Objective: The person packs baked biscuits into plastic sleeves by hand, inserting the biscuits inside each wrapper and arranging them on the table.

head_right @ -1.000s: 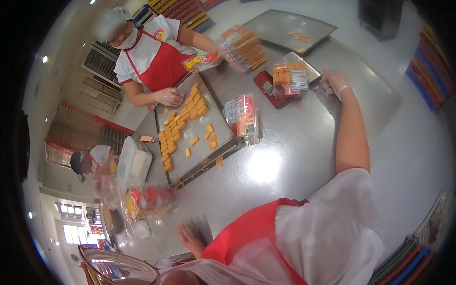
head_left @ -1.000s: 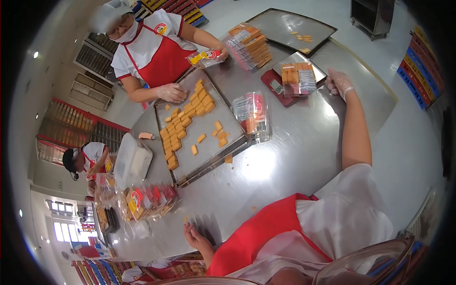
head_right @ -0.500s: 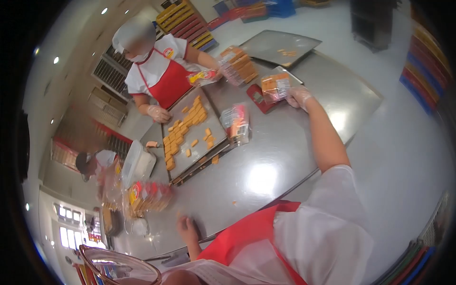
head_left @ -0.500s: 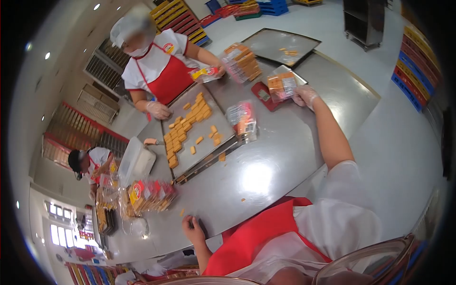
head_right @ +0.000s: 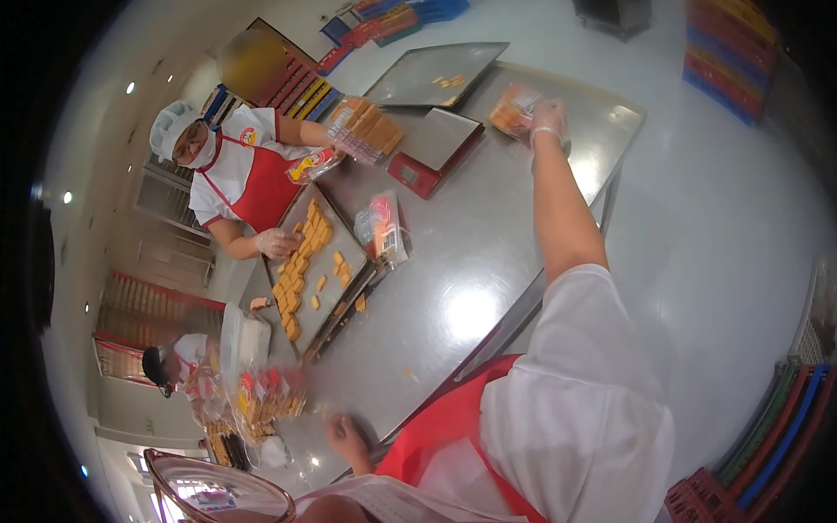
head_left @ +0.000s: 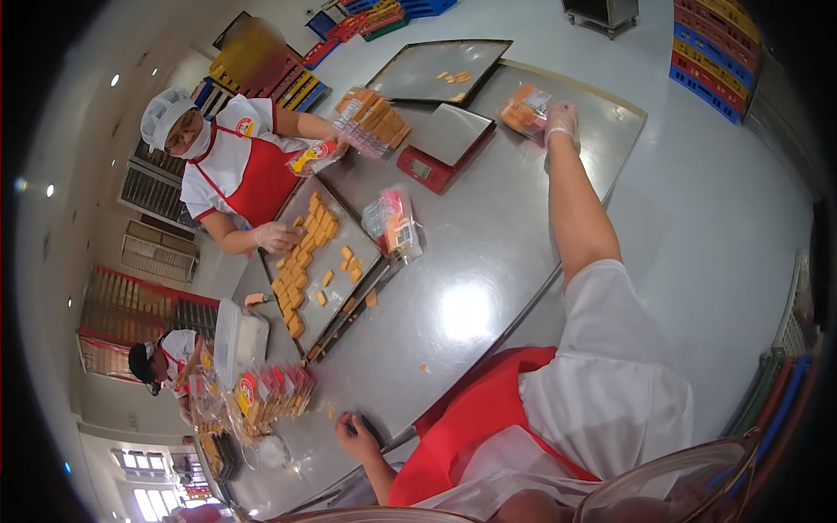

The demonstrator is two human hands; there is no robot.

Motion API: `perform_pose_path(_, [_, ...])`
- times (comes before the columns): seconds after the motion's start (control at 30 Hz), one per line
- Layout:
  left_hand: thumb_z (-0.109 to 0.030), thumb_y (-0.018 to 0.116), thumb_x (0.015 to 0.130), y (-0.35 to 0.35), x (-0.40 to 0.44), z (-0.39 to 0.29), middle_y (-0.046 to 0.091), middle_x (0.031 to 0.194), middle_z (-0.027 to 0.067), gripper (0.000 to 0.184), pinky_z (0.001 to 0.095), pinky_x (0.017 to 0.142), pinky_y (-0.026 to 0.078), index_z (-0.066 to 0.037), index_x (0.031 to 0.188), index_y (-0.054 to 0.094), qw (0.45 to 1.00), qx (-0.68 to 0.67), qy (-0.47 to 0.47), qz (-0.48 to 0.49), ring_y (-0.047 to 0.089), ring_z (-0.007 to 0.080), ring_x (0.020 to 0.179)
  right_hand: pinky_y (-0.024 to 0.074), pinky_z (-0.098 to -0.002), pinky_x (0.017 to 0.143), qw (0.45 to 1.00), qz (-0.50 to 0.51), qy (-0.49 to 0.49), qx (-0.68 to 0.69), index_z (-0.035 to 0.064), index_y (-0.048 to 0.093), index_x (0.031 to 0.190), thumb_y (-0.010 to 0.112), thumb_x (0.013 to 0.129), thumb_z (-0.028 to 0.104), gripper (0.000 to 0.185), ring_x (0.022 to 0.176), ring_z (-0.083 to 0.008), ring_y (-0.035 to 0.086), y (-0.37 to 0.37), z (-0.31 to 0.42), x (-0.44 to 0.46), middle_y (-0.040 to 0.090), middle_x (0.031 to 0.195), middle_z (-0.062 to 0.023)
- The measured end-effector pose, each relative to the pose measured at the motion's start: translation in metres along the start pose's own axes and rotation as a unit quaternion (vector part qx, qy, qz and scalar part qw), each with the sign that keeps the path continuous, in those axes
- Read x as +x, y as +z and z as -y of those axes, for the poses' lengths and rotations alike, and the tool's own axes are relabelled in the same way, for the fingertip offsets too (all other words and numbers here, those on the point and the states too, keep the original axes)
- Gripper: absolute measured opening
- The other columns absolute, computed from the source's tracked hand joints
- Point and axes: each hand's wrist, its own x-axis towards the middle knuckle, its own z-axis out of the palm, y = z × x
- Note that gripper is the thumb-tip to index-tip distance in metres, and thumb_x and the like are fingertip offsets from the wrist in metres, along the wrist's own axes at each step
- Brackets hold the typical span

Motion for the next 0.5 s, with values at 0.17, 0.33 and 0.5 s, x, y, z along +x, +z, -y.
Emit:
perform_pose_path(0.17, [-0.009,0.06,0.074,0.004,0.001,0.002,0.056,0.097,0.0142,0.014,0.0364,0.086,0.039,-0.002,0.086,0.058,1.0,-0.016,-0.005,0.003,0.052,0.0293,0.095,0.0331,-0.0378,0.096,0.945,-0.08,-0.19,-0.253,0.0145,0.05,0.112,0.056,0.07,0.024,0.044,0.115,-0.0293,0.041,-0.009,0.012,-0.017,0.04,0.126,-0.0159])
perform_pose_path(0.33, [-0.014,0.063,0.067,0.002,0.002,-0.007,0.057,0.096,0.0195,0.02,0.0416,0.083,0.041,-0.004,0.085,0.062,0.998,0.051,0.027,-0.017,0.053,0.0351,0.094,0.0318,-0.0391,0.097,0.727,-0.002,-0.532,-0.435,0.011,0.049,0.114,0.053,0.074,0.027,0.043,0.116,-0.0291,0.04,0.004,-0.042,0.024,0.043,0.124,-0.0156])
perform_pose_path(0.5, [-0.037,0.053,0.078,-0.01,0.002,-0.031,0.035,0.132,0.0163,0.047,0.051,0.099,0.022,-0.015,0.12,0.049,0.979,0.155,-0.066,0.115,0.03,0.0315,0.124,0.0309,-0.0392,0.098,0.608,0.116,-0.615,-0.488,0.01,0.048,0.115,0.052,0.075,0.027,0.044,0.117,-0.0292,0.04,0.036,-0.047,0.041,0.043,0.124,-0.0157])
